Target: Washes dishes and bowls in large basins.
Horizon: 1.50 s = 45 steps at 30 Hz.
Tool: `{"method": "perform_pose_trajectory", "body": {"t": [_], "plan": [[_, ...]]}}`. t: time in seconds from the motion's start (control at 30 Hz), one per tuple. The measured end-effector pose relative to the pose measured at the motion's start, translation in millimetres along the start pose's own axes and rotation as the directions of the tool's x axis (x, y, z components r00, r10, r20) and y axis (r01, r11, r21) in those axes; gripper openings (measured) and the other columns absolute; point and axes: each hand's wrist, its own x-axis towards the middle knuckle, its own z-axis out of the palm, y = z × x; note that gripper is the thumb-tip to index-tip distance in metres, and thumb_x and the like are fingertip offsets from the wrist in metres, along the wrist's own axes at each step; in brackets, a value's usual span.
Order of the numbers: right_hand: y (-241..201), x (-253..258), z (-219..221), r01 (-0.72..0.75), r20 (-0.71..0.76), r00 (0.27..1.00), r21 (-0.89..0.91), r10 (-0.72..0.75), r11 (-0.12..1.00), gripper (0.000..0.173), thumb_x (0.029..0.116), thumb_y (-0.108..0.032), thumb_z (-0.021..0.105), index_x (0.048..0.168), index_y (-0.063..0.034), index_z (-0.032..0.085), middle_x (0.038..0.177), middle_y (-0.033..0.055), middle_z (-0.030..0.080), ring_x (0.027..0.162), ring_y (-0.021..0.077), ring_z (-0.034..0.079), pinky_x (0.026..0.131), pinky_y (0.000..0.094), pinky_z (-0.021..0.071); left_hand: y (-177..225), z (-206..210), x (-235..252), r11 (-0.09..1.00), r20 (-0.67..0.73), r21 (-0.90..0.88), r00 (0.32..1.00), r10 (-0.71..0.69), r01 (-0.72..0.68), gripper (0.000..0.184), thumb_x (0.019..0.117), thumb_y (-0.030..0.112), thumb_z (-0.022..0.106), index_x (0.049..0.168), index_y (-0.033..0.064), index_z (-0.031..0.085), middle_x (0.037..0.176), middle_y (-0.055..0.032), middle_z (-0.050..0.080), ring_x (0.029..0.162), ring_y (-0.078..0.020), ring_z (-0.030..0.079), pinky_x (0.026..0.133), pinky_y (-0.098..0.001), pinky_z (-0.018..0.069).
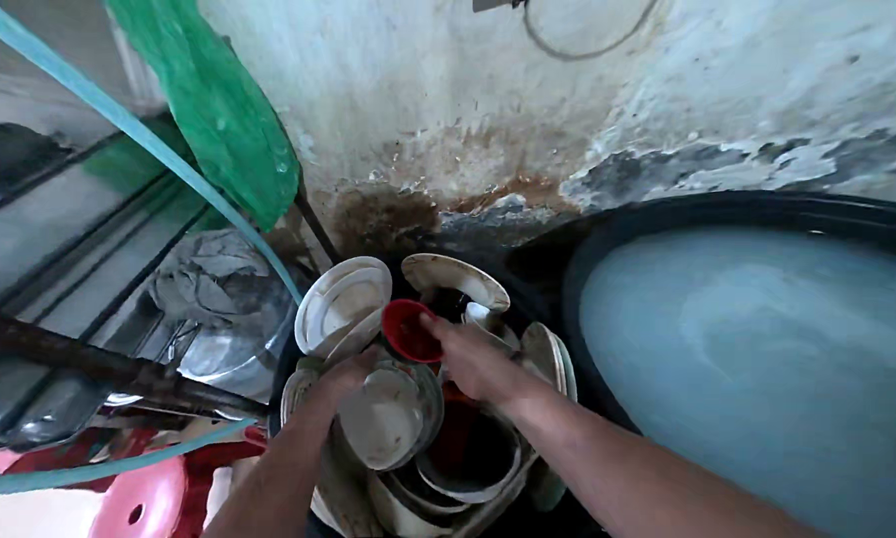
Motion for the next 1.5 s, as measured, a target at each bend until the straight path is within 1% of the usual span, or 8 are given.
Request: {"method": "perform_pose_trajectory", "body": {"t": [0.17, 0.33, 0.57, 0.7, 1.0, 1.13, 1.27, 1.5], "plan": [[34.4, 39.1, 9.0, -0.091, -0.096, 0.992, -0.047, 0.086, 0.995, 0.051, 0.1108, -0.037, 0.042, 0.148, -0.0030, 0.048, 0.149, 0.0222, 0.049, 0.139, 0.0343, 0.047, 0.113, 0.0531, 0.0388, 8.5, 7.1, -15.4, 0.986, -0.071, -0.125, 0.990, -0.121, 0.111, 0.062, 0.1113, 0.048, 0.032, 0.147, 0.0007, 0.049, 0.150, -0.0241, 0.048, 0.141, -0.0361, 0.045, 0.115, -0.0567, 0.0354], [37.7, 42.9, 4.4, -0.106, -0.139, 0.986, -0.060, 0.097, 0.993, 0.051, 0.1110, -0.036, 0.042, 0.149, -0.0032, 0.047, 0.152, 0.0216, 0.047, 0.142, 0.0339, 0.044, 0.115, 0.0530, 0.0361, -1.9, 20.5, -10.5, 0.995, -0.103, -0.101, 0.995, 0.003, -0.013, 0.054, 0.1128, 0.037, 0.034, 0.145, -0.0024, 0.051, 0.147, -0.0251, 0.052, 0.140, -0.0350, 0.047, 0.117, -0.0524, 0.0363], [45.0, 47.0, 2.2, -0.103, -0.105, 0.990, -0.051, 0.097, 0.993, 0.052, 0.1117, -0.038, 0.038, 0.149, -0.0030, 0.047, 0.151, 0.0198, 0.049, 0.141, 0.0309, 0.045, 0.115, 0.0511, 0.0372, -24.7, 53.2, -17.5, 0.678, -0.387, -0.717, 0.901, -0.197, -0.160, 0.046, 0.1119, 0.028, 0.041, 0.145, -0.0024, 0.048, 0.143, -0.0232, 0.054, 0.131, -0.0304, 0.055, 0.108, -0.0471, 0.0466], [48.7, 49.1, 1.8, -0.088, -0.073, 0.994, -0.078, 0.083, 0.993, 0.053, 0.1110, -0.039, 0.040, 0.149, -0.0034, 0.047, 0.150, 0.0199, 0.050, 0.140, 0.0311, 0.046, 0.115, 0.0507, 0.0375, -27.1, 65.1, -29.8, 0.669, -0.340, -0.739, 0.901, -0.271, -0.078, 0.046, 0.1129, 0.026, 0.038, 0.146, -0.0047, 0.048, 0.150, -0.0252, 0.048, 0.139, -0.0335, 0.047, 0.114, -0.0493, 0.0388], [60.6, 49.0, 1.4, -0.115, -0.067, 0.991, -0.024, 0.114, 0.993, 0.052, 0.1103, -0.043, 0.040, 0.145, -0.0050, 0.051, 0.145, 0.0170, 0.054, 0.136, 0.0279, 0.050, 0.111, 0.0509, 0.0421, -24.0, 82.3, -32.0, 0.509, -0.288, -0.855, 0.904, -0.317, -0.095, 0.053, 0.1133, 0.038, 0.031, 0.146, -0.0010, 0.047, 0.143, -0.0234, 0.055, 0.131, -0.0306, 0.056, 0.107, -0.0490, 0.0477], [58.4, 38.2, 2.5, -0.066, -0.056, 0.996, -0.011, 0.066, 0.998, 0.050, 0.1111, -0.040, 0.038, 0.145, -0.0054, 0.051, 0.144, 0.0160, 0.055, 0.134, 0.0255, 0.052, 0.110, 0.0477, 0.0428, -28.6, 82.1, -38.3, 0.627, -0.395, -0.761, 0.884, -0.250, -0.163, 0.051, 0.1137, 0.031, 0.033, 0.147, -0.0049, 0.046, 0.149, -0.0251, 0.049, 0.138, -0.0303, 0.050, 0.114, -0.0466, 0.0406], [59.8, 25.3, 11.6, 0.015, -0.064, 0.998, 0.036, -0.013, 0.999, 0.049, 0.1122, -0.035, 0.037, 0.149, -0.0048, 0.047, 0.145, 0.0157, 0.054, 0.135, 0.0239, 0.052, 0.112, 0.0450, 0.0418, -29.0, 76.3, -42.9, 0.745, -0.523, -0.634, 0.825, -0.215, -0.208, 0.049, 0.1136, 0.029, 0.033, 0.141, -0.0061, 0.053, 0.142, -0.0256, 0.056, 0.133, -0.0310, 0.054, 0.113, -0.0472, 0.0419], [8.8, -18.6, 26.8, 0.123, 0.046, 0.992, -0.202, -0.116, 0.972, 0.050, 0.1126, -0.036, 0.035, 0.149, -0.0034, 0.048, 0.148, 0.0209, 0.052, 0.140, 0.0307, 0.047, 0.117, 0.0503, 0.0357, -15.6, 56.3, -68.6, 0.649, -0.612, -0.679, 0.753, -0.242, -0.343, 0.041, 0.1128, 0.024, 0.037, 0.127, -0.0075, 0.060, 0.119, -0.0207, 0.066, 0.108, -0.0222, 0.066, 0.096, -0.0406, 0.0542]]}}
